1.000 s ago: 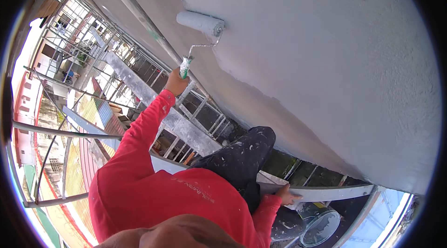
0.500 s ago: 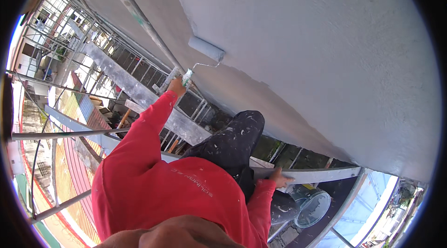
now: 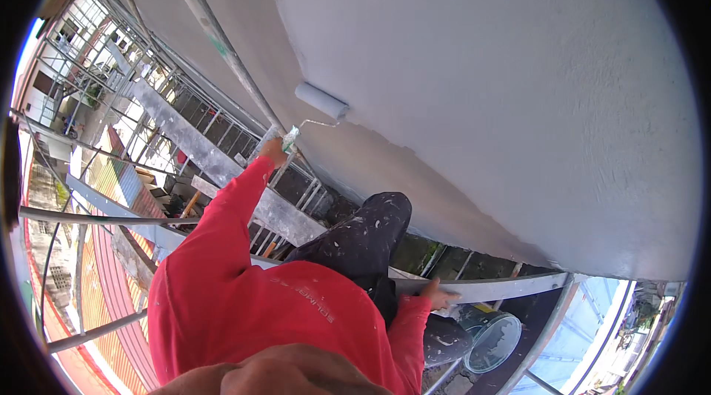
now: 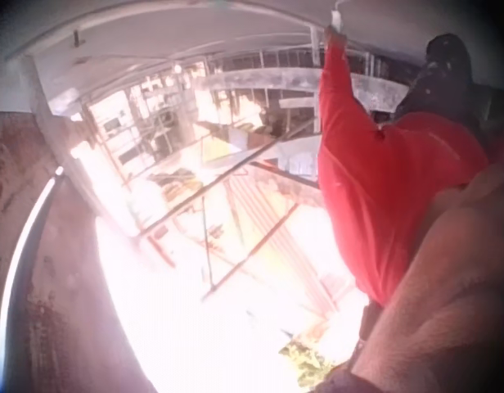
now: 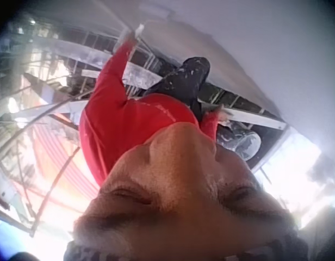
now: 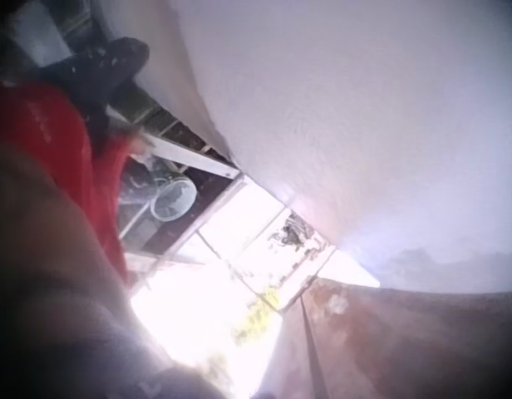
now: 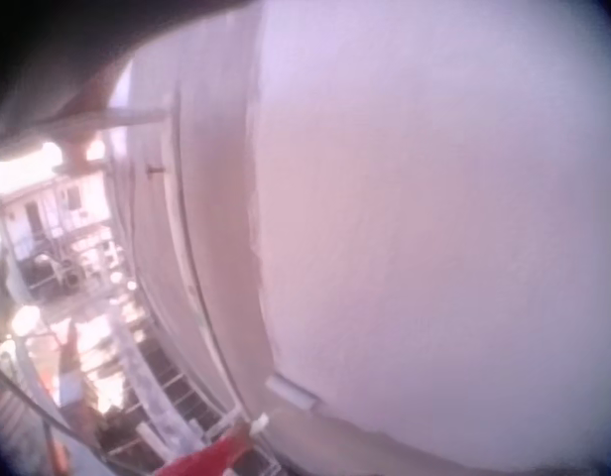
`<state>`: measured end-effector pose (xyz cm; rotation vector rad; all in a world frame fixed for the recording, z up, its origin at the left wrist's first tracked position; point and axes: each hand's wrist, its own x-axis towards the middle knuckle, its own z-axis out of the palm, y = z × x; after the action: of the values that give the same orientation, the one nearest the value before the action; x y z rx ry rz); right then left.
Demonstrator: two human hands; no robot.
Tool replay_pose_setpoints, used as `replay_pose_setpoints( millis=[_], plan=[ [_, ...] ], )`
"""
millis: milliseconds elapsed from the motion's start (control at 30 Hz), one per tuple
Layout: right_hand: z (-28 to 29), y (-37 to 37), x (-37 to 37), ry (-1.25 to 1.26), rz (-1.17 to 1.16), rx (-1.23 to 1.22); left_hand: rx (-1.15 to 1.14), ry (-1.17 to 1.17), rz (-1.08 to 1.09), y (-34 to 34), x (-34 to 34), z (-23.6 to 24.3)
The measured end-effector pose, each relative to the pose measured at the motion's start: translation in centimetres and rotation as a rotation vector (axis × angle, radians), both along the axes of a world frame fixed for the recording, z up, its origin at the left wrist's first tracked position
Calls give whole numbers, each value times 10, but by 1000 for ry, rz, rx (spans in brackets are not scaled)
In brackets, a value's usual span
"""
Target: The person paints a ceiling using a paint roller, repeatedly dipping it into a paint bucket and applying white paint in long strokes. The person stands on scaffolding and works on a large overhead surface, periodically reloading the roller to continue coverage.
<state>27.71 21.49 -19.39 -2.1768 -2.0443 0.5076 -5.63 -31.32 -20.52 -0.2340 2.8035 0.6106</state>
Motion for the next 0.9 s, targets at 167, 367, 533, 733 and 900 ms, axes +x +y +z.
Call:
replay_pose_setpoints(
  millis=[167,367,533,733,900],
  plan=[
    [-7,4,6,7,-15,29,71,288,0,-8,2,66],
    [-6,3,5,-8,-19,23,171,469,25,-16,-2,180],
    [-18,6,8,-41,-15,72,235,603,-9,-19,-23,272],
    [-22,10,11,-37,0,94,462,569,110,-12,-43,399],
    [-1,-8,-2,-5,42,102,469,661,87,-26,-59,486]
  ],
)
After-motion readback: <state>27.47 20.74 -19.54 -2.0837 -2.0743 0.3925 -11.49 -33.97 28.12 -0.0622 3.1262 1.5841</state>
